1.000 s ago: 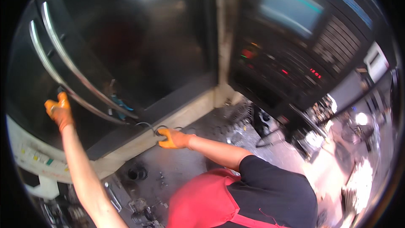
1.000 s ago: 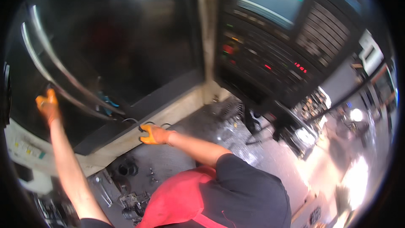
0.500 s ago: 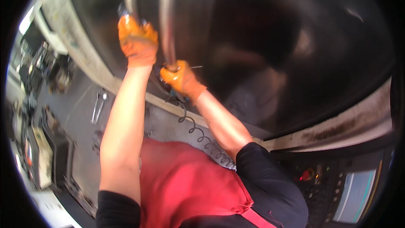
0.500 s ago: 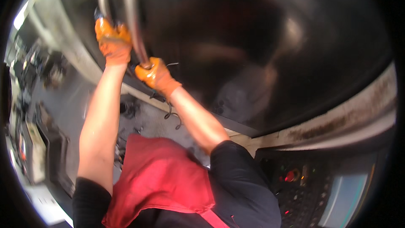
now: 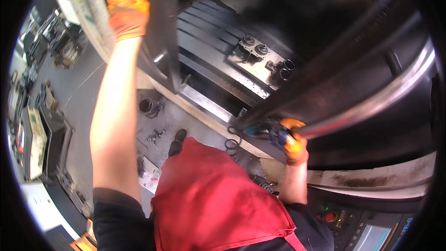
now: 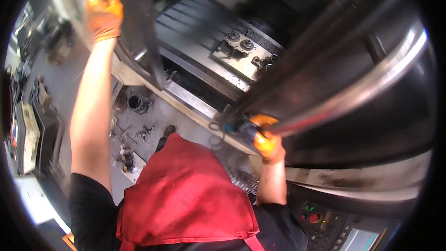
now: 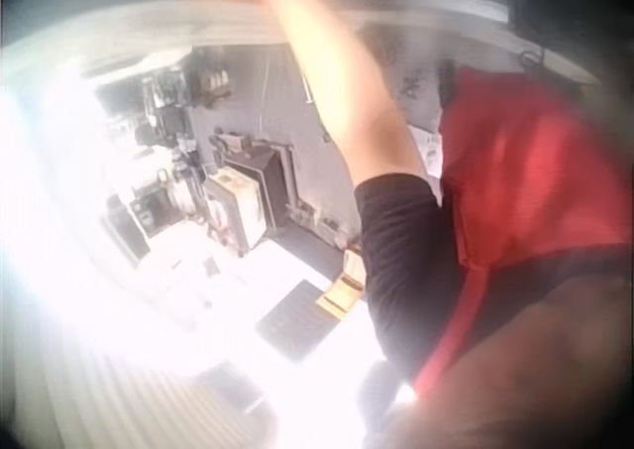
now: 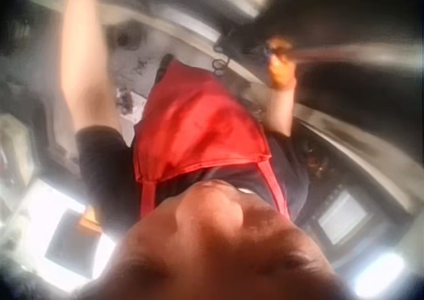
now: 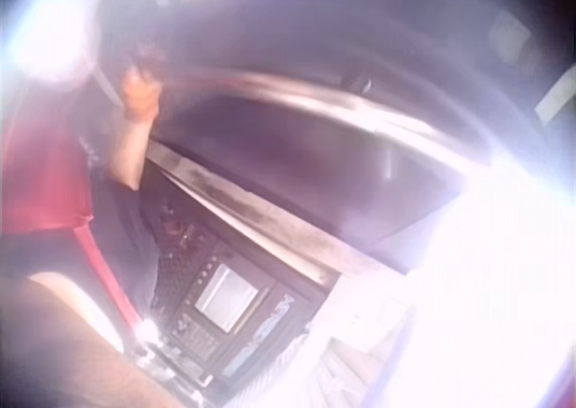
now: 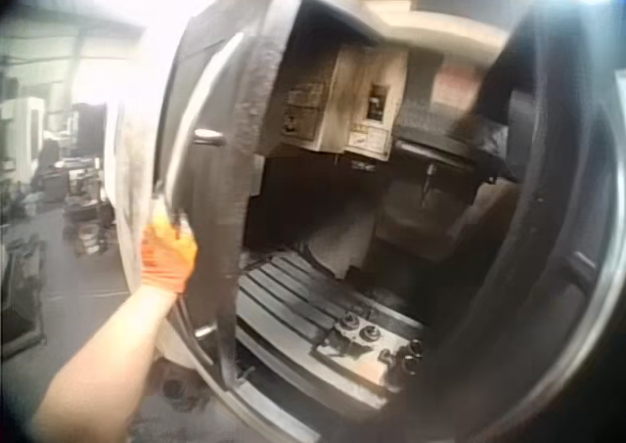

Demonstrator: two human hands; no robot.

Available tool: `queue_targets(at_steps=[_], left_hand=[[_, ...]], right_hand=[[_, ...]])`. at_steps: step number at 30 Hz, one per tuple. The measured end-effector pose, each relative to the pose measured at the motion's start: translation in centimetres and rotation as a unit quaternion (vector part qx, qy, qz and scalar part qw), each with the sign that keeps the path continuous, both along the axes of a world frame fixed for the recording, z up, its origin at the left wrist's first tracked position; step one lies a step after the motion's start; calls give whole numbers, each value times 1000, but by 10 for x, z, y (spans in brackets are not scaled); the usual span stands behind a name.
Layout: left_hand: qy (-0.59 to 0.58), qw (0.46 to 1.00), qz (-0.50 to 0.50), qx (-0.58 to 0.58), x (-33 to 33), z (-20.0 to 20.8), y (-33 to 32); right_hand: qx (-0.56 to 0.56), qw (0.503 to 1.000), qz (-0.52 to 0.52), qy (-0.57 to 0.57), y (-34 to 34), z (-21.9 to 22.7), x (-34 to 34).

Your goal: The person opens the door of a CNC machine, uses an air nozzle to clear debris, and then uses a wrench to loosen and remove metal components from a fixture on the machine bed.

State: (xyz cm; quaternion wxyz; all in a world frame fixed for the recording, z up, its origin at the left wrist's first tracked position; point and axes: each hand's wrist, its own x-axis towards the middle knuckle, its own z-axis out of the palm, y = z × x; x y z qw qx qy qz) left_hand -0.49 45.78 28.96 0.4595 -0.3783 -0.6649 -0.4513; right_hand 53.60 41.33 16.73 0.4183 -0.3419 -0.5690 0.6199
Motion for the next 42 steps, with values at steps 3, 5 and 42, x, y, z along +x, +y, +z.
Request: queue_targets(at_steps=[3,5,42], left_hand=[[-84,992,-76,62,-94,2,-5],[-108,988,-97,45,-129,-6,12],[-554,638,-48,-533,-137,-449,-262]], right_hand=[[36,990,-125,49,-15,-14,35],[95,965,-245,24,-29,-4,49],[-247,719,-516,-393,-72,-284,126]])
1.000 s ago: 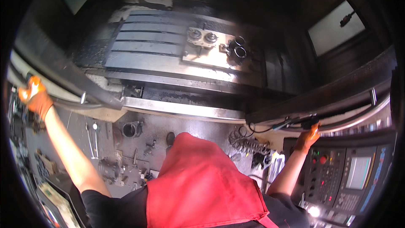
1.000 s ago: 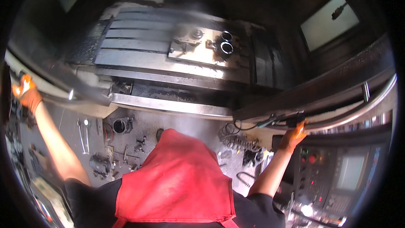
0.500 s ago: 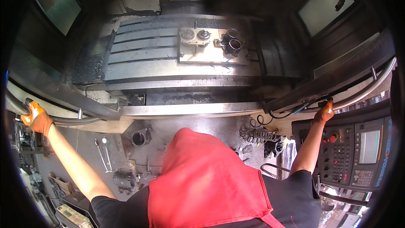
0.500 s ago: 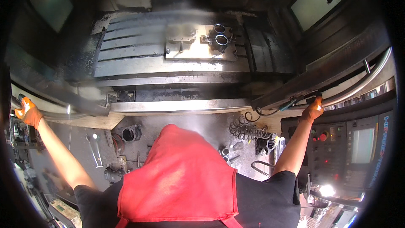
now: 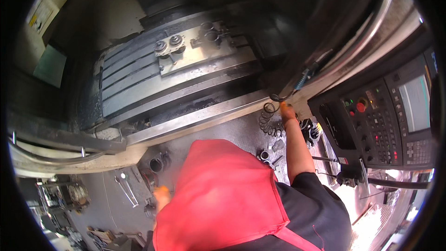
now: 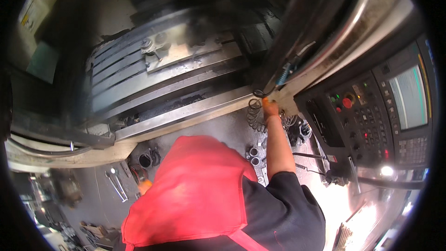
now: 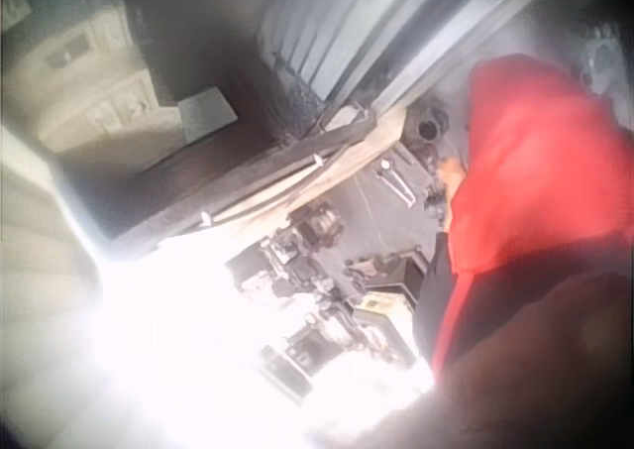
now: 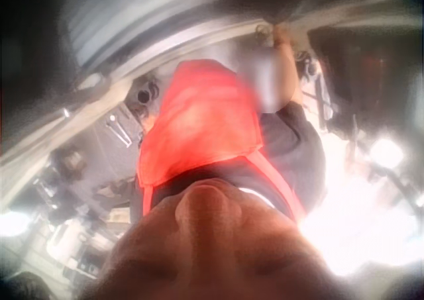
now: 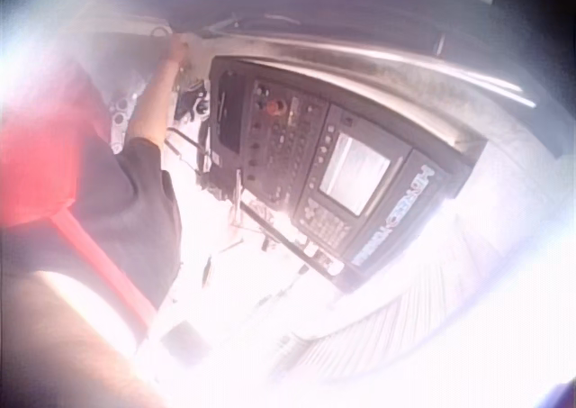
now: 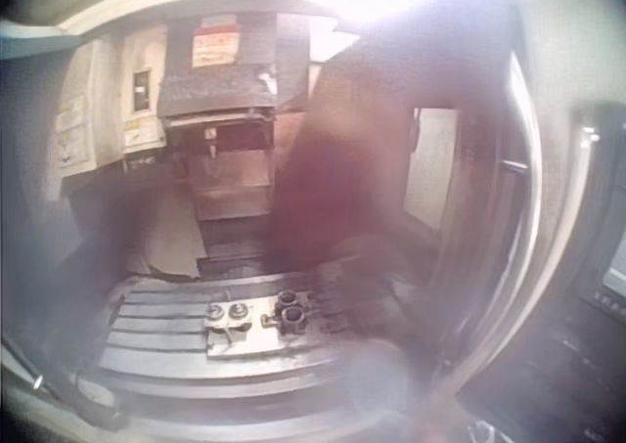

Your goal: The person opens the door of a CNC machine, uses an air nozzle to clear debris, and then uses a wrench to loosen and remove metal components from a fixture on the machine bed.

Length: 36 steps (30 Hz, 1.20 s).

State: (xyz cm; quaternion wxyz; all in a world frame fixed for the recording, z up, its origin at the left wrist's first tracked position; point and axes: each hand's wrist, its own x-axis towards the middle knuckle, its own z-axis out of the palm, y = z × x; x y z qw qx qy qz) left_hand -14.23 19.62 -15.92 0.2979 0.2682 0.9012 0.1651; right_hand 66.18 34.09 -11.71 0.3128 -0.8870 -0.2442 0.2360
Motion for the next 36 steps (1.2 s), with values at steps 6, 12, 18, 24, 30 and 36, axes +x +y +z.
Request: queue_targets(at_steps=[6,12,18,24,30,36], left_hand=[[-88,991,96,-17,46,26,-85],[-113,985,131,-3,72,21,-100],[-182,981,25,64,113,-18,-52],[-708,635,-85,297,303,194,151],[-626,742,-80,227,355,178,192],[-576,758,-234,195,297,177,151]], right_hand=[[294,953,64,20,24,25,15],[512,810,-111,264,48,132,6],[495,792,195,298,43,278,-93],[255,823,507,7,-43,191,-240],[173,856,419,-248,-33,189,-298],[56,880,231,411,55,129,-315]])
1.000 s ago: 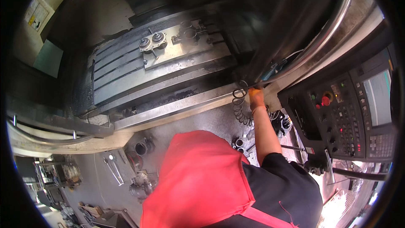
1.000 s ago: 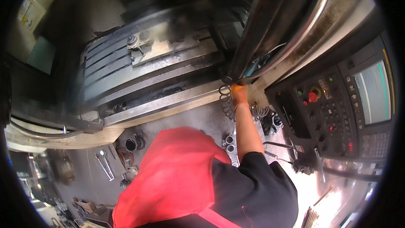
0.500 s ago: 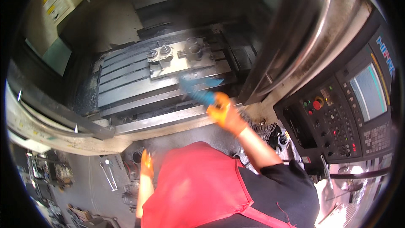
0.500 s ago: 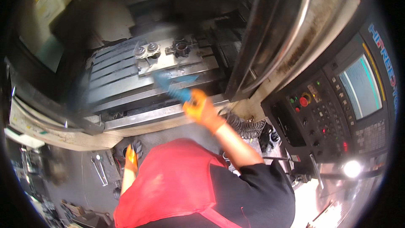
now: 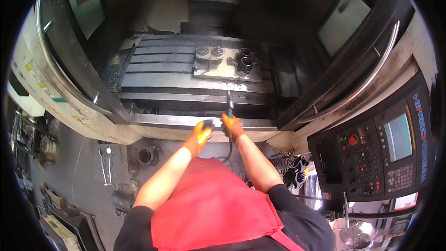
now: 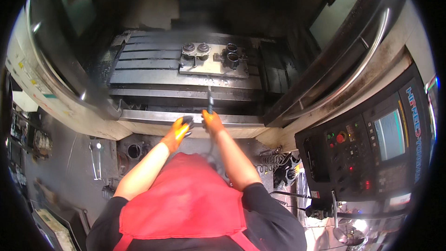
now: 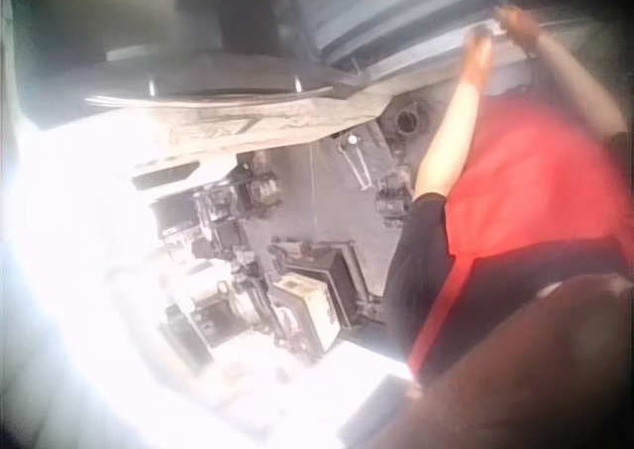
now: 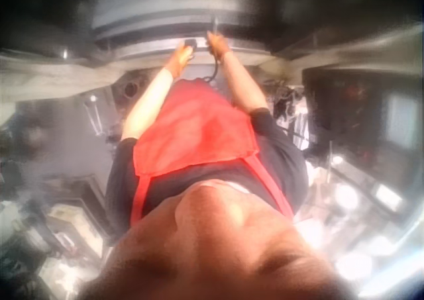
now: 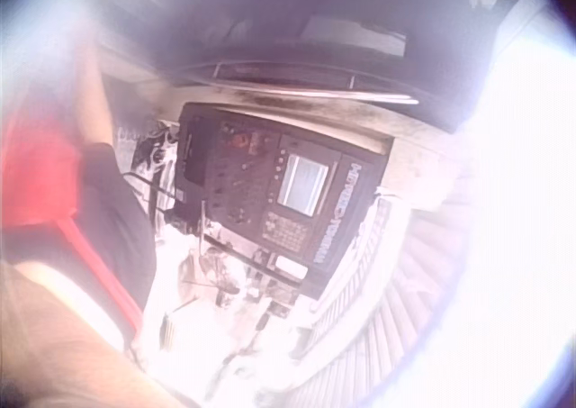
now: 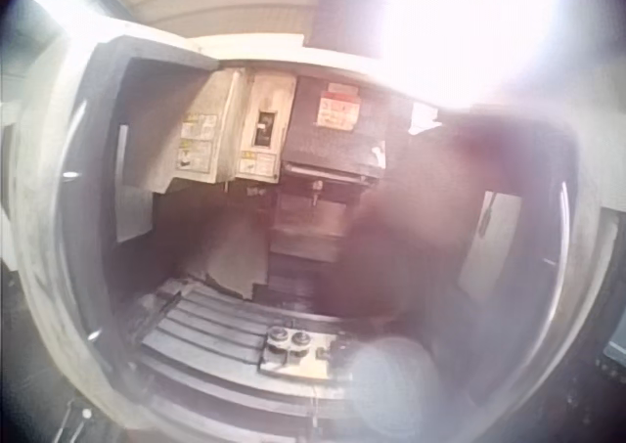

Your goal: The person opens the door of a CNC machine, uses an air nozzle to clear debris, and then uses a wrench to loosen and remove metal components from a fixture on the machine bed.

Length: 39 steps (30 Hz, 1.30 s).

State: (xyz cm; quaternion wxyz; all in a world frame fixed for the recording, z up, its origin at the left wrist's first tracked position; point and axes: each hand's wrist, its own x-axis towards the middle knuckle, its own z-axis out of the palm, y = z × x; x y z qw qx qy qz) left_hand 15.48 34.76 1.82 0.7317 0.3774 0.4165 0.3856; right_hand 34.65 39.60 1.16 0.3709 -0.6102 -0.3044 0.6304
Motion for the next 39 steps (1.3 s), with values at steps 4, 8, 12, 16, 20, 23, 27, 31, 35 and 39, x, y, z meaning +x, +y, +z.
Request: queue_targets(at_steps=[4,8,12,16,20,23,27,31,35,39], left_hand=[[186,974,126,-37,-134,-100,-89],[131,911,332,-207,-225,-112,-215],[132,798,481,-337,-311,-191,-356],[166,750,492,-410,-322,-204,-429],[200,709,504,-450,-290,-196,-453],[217,749,448,-438,-253,-217,-391],[246,763,434,-411,-229,-200,-366],[264,790,407,-375,-224,-194,-322],[274,803,397,-350,-231,-190,-298],[283,806,397,-334,-245,-187,-295]], right_hand=[[-13,998,-32,47,74,-7,-47],[53,990,-18,-129,119,-20,-59],[40,982,65,-171,145,-29,-62],[49,978,6,-202,167,-66,-60],[7,995,-60,-81,178,-63,-96],[97,985,-25,-139,270,-118,-29],[48,996,-27,-67,275,-44,-63],[80,979,14,-185,258,-85,-40],[54,977,40,-203,194,-104,-37],[65,969,26,-235,177,-99,-53]])
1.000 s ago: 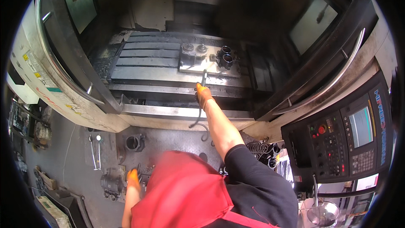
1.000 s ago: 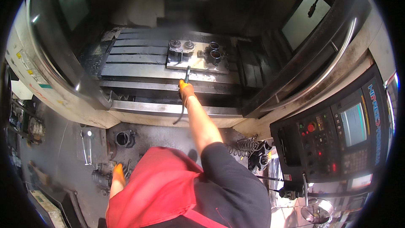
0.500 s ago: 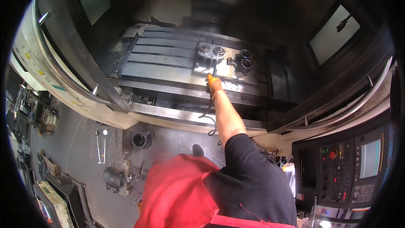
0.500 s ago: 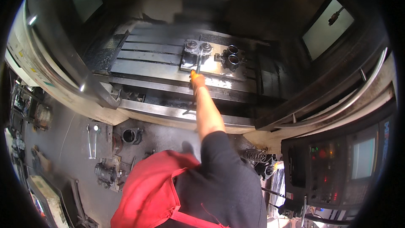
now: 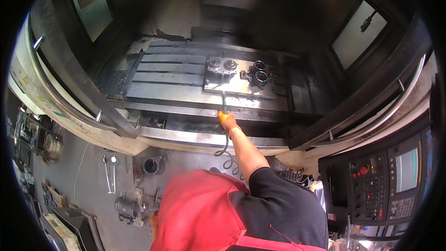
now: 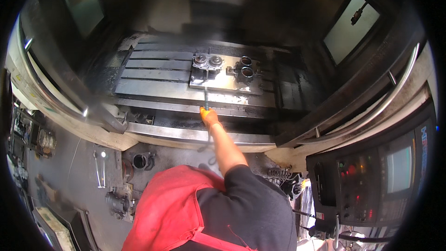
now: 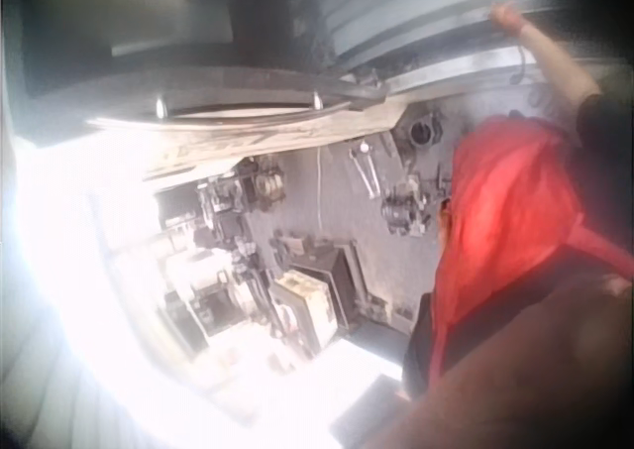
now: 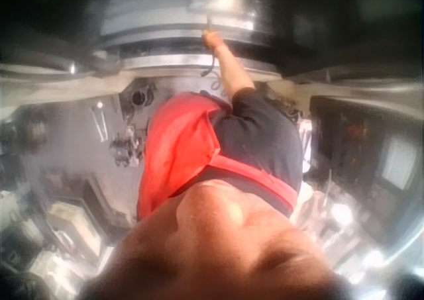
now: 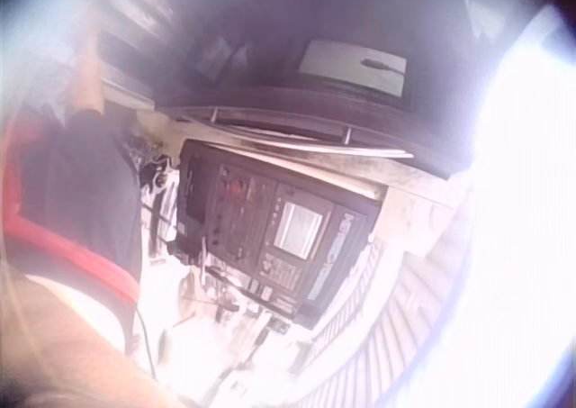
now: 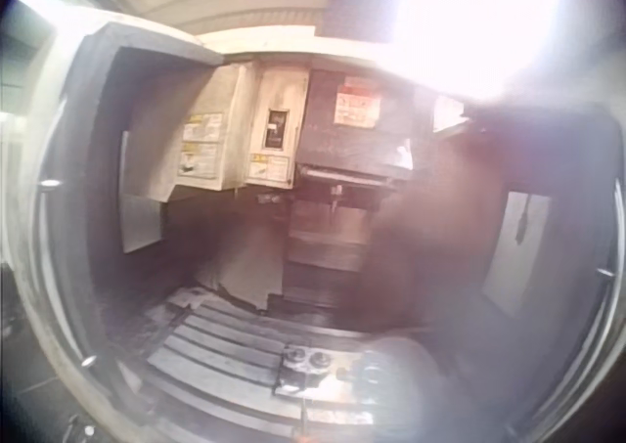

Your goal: The person opens the door of a CNC machine, uses an air nozzle to clear debris, and then uses a wrench to loosen and remove metal components from a fixture on the machine bed.

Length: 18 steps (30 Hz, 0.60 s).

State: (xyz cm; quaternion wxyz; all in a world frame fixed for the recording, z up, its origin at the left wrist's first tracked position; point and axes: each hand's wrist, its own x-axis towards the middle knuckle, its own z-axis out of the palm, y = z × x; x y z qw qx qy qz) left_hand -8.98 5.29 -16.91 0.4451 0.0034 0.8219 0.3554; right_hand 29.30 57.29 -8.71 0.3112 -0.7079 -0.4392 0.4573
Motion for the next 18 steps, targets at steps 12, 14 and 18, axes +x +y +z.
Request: queue_targets(at_steps=[12,14,18], left_hand=[[-29,997,-56,-48,-25,-33,-38],[-45,994,-78,-65,-30,-48,-47],[-65,981,-152,-101,-35,-75,-41]], right_hand=[[-16,997,-4,72,48,121,-18],[-45,996,-29,70,31,123,-9],[46,991,14,-125,-68,88,17]])
